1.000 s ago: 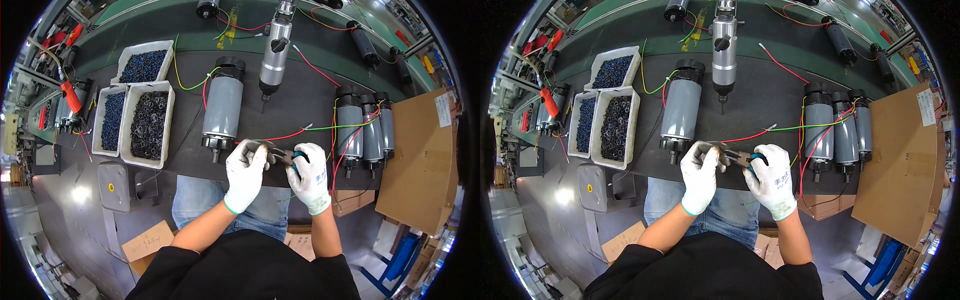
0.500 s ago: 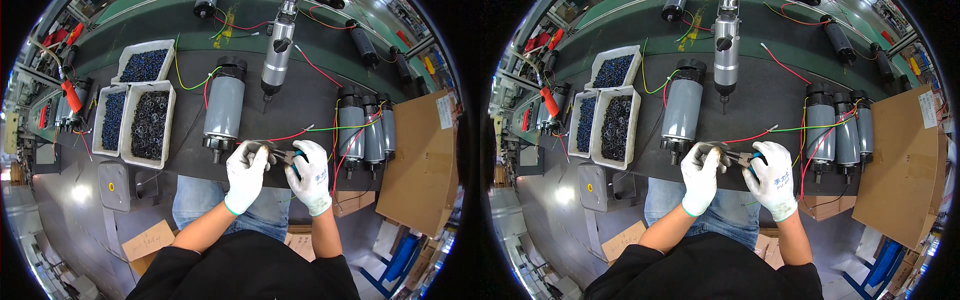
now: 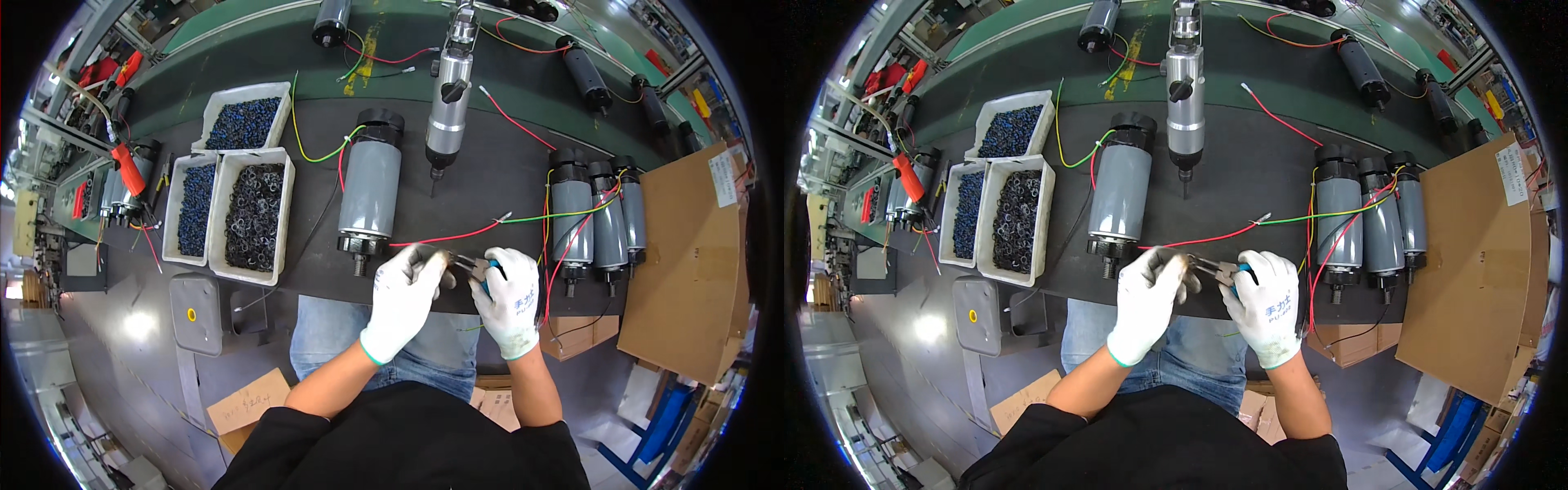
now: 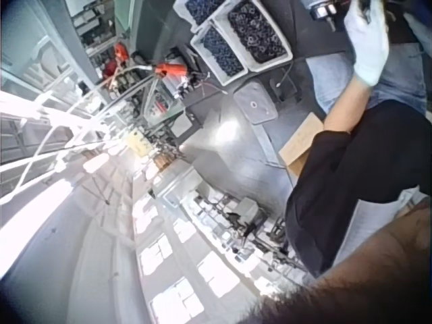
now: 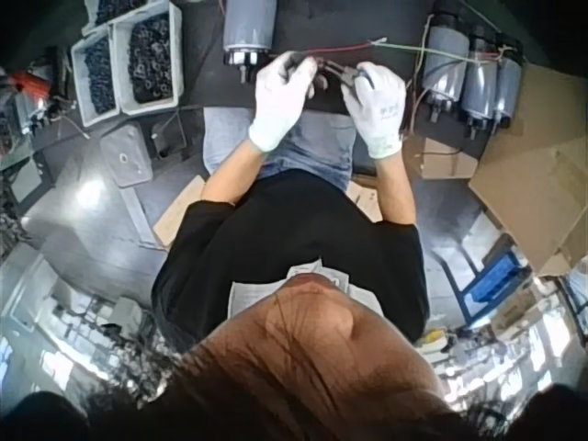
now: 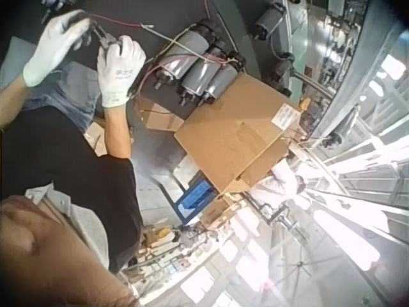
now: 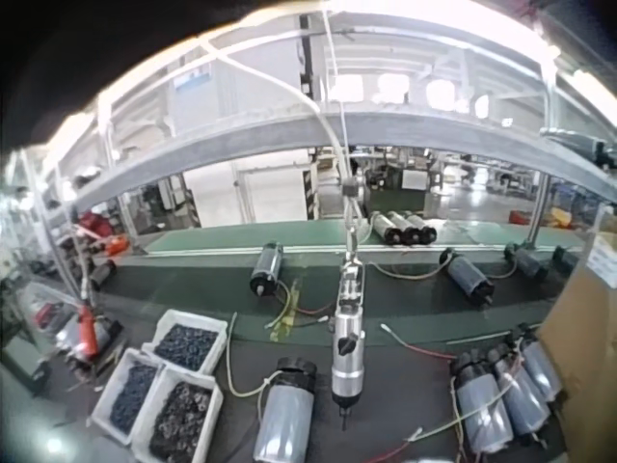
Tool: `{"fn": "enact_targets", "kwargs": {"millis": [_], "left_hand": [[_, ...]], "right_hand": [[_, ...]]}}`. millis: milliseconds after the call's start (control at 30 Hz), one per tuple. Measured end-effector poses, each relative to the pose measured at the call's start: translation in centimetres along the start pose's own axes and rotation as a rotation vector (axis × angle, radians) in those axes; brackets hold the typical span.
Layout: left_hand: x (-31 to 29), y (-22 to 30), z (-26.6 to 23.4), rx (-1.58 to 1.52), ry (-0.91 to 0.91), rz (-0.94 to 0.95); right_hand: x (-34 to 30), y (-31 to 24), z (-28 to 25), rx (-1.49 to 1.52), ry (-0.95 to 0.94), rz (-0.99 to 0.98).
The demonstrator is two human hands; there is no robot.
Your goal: Assembling and wiring components onto electric motor housings on a production line.
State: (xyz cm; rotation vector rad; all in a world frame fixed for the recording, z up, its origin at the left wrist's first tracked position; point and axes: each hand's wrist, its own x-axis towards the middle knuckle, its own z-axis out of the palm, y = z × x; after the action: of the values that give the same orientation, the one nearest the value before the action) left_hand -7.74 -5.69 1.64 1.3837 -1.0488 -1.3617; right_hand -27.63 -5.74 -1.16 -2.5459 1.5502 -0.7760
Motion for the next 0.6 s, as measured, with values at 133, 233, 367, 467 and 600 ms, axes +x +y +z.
{"fn": "enact_targets", "kwargs": {"millis": [133,233,367,467,600], "left_hand": [[2.8,2.3,-3.2,0.964,0.373,0.797],[9.0,4.2,-4.3,1.388,0.46,0.519],[13.8,6.6,-4.7,1.362,0.144,0.065],[14.3,6.6,-9.7,0.875,-0.028,0.112],[10.9,5.9,-11.6,0.305,0.015,0.366]], "right_hand": [[-1.0,0.4,-0.4,0.044,0.074,0.031],[-0.9,0.1,0.0,0.041,0.1,0.024],[-0.2,0.1,-0.2,0.029,0.113,0.028],[-1.3,-0.2,-0.5,0.069,0.139,0.03],[1.6,1.3,-2.4,0.139,0.222,0.05]]}}
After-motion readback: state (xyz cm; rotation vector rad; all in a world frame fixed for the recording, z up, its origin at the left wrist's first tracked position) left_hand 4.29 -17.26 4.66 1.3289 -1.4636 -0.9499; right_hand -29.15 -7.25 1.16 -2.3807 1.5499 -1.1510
